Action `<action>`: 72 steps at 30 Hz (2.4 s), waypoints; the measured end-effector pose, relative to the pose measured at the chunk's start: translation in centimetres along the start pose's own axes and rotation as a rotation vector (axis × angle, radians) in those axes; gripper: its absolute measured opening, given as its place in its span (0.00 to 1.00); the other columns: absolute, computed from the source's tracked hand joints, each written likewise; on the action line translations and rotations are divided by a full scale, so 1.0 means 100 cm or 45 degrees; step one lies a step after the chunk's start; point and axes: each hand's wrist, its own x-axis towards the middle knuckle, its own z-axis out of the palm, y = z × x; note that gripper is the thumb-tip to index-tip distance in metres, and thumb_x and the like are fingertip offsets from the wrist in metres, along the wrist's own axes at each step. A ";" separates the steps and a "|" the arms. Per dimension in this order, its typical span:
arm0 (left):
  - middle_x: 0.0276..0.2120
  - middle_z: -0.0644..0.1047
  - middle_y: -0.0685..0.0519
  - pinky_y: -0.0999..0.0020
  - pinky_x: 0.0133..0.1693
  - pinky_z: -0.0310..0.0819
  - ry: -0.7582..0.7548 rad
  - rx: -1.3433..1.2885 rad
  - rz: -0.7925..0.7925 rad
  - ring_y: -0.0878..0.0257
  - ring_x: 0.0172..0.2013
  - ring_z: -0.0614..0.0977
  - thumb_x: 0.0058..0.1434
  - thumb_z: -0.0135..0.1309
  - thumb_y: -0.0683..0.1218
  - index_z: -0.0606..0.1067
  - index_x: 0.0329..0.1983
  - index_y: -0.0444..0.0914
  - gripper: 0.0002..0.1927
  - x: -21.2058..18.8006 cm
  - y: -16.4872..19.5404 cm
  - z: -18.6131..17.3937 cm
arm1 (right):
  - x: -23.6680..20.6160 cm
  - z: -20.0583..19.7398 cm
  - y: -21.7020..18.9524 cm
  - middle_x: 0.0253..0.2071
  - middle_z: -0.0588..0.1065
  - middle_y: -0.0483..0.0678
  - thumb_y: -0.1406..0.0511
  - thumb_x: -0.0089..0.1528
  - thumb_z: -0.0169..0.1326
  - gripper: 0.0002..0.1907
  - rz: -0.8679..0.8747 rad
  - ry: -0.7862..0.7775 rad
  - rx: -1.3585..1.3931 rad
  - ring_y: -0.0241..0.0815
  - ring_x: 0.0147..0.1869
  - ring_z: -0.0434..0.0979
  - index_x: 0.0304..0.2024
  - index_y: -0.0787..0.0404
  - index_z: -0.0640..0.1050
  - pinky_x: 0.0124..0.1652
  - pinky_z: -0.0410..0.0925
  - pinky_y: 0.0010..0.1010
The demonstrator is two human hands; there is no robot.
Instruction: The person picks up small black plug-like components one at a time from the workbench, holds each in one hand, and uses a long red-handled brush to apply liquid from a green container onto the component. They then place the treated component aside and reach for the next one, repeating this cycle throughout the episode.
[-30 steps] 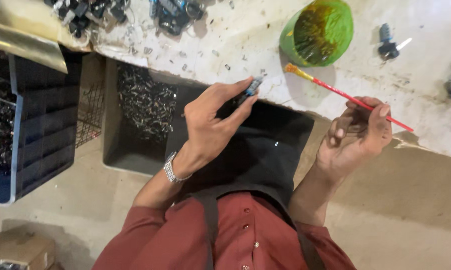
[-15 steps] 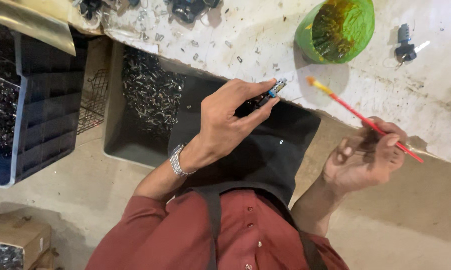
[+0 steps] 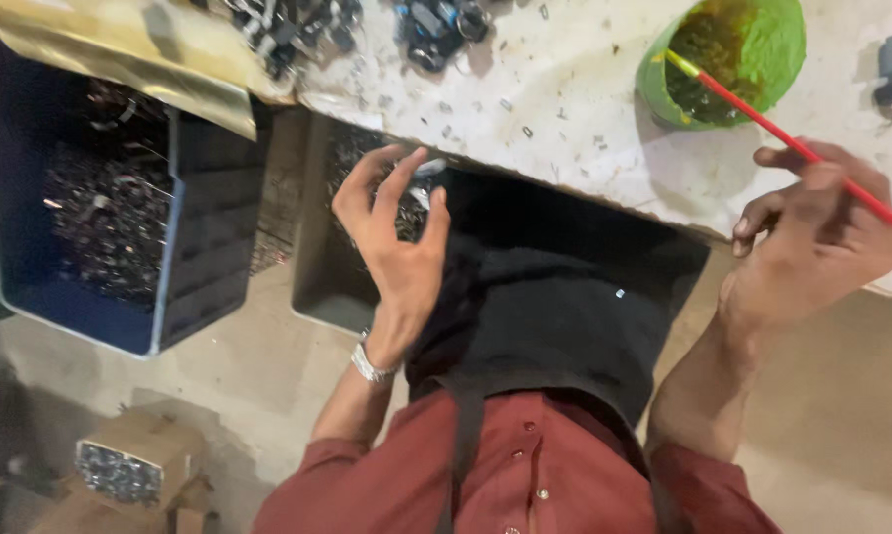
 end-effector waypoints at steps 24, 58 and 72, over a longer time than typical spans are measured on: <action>0.54 0.75 0.55 0.55 0.58 0.65 -0.026 0.570 0.385 0.53 0.57 0.73 0.69 0.63 0.42 0.76 0.62 0.40 0.19 0.062 -0.048 0.020 | -0.035 0.069 -0.021 0.47 0.75 0.47 0.72 0.64 0.68 0.11 -0.464 -0.445 -0.885 0.40 0.36 0.77 0.48 0.57 0.84 0.36 0.71 0.31; 0.36 0.79 0.50 0.60 0.45 0.79 -0.176 -0.406 0.662 0.55 0.40 0.82 0.57 0.73 0.37 0.78 0.44 0.32 0.16 -0.011 0.018 0.049 | -0.055 0.058 -0.022 0.46 0.80 0.54 0.79 0.66 0.64 0.07 -0.294 -0.318 -0.307 0.37 0.44 0.81 0.44 0.68 0.80 0.42 0.72 0.20; 0.39 0.80 0.46 0.57 0.50 0.80 -0.136 -0.299 0.878 0.53 0.43 0.83 0.60 0.70 0.37 0.78 0.46 0.29 0.15 -0.009 0.015 0.042 | -0.058 0.047 -0.004 0.41 0.78 0.52 0.75 0.67 0.66 0.07 0.125 -0.269 0.041 0.34 0.38 0.76 0.43 0.67 0.79 0.39 0.70 0.20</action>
